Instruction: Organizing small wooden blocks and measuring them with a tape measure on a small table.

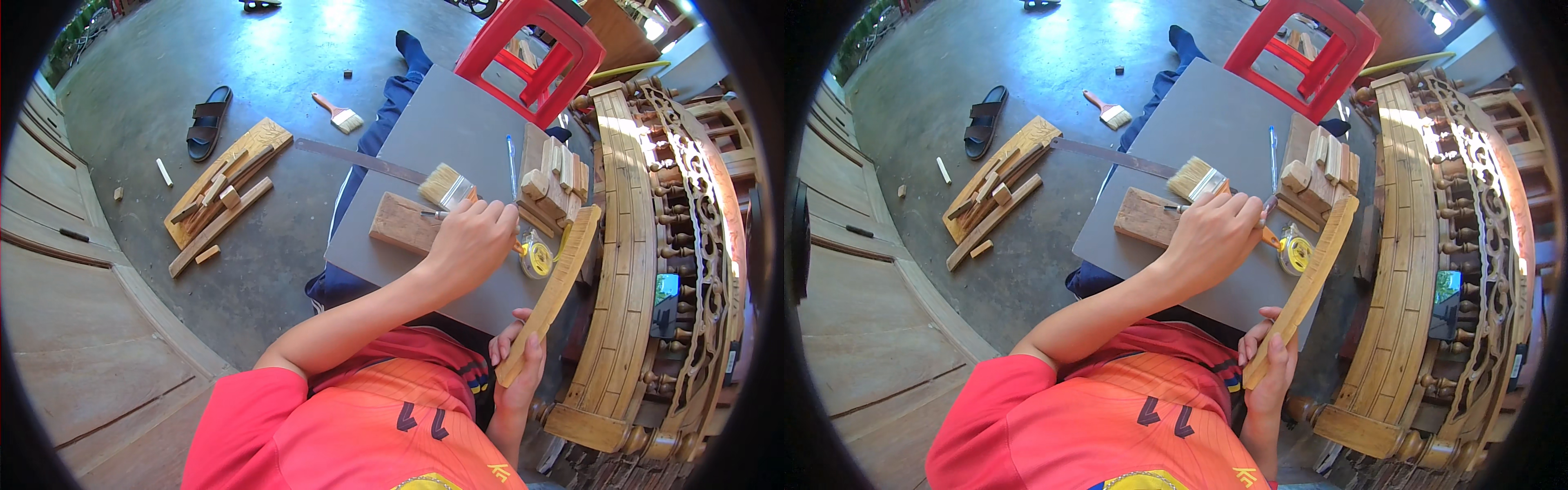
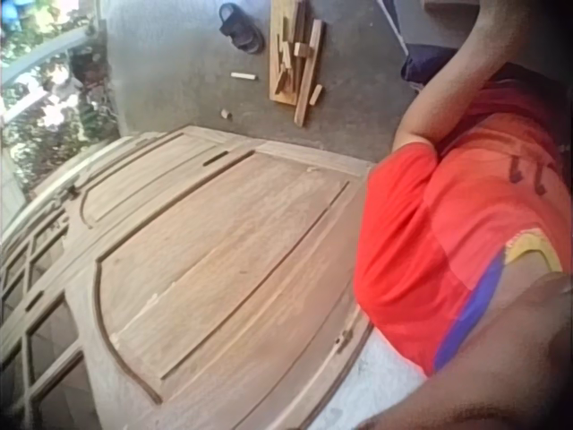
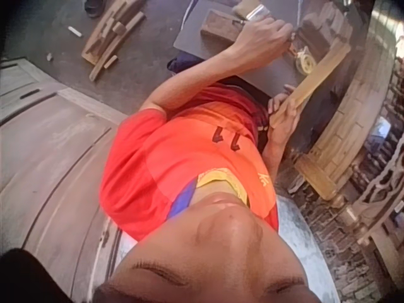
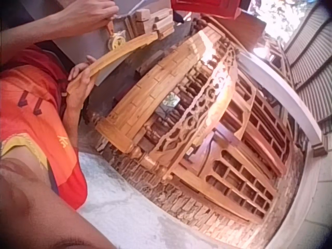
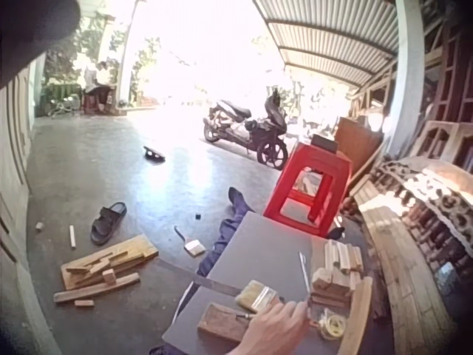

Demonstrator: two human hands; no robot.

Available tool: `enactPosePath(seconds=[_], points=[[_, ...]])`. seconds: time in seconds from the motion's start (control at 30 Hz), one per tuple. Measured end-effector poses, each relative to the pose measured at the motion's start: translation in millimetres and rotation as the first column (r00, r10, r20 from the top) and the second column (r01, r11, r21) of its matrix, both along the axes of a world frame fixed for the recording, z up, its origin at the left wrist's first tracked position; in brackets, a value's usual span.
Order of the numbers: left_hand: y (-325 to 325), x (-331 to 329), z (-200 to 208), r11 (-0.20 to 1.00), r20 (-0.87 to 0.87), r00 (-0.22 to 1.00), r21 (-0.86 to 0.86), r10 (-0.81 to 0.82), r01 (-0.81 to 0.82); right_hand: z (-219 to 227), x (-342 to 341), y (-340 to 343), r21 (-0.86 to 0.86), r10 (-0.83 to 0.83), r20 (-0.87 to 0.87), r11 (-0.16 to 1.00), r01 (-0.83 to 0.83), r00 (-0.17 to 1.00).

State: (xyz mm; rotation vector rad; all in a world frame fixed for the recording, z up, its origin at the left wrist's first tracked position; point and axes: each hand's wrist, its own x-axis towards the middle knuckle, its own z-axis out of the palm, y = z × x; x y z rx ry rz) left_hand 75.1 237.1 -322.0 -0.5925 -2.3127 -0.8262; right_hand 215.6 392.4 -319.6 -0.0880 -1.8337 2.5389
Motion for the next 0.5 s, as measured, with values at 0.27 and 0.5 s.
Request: enactPosePath(seconds=[0.27,0.5], points=[[-11.1,-2.4,16.3,0.971,-0.014,0.999,0.236,-0.04,0.042,20.5,-2.0,15.5,0.114,-0.171,-0.278,0.971,0.209,0.945],[-13.8,-4.6,14.3,0.964,-0.094,0.995,0.262,-0.027,0.051,31.5,-15.9,-11.5,-0.101,-0.525,-0.542,0.816,0.569,0.656]])
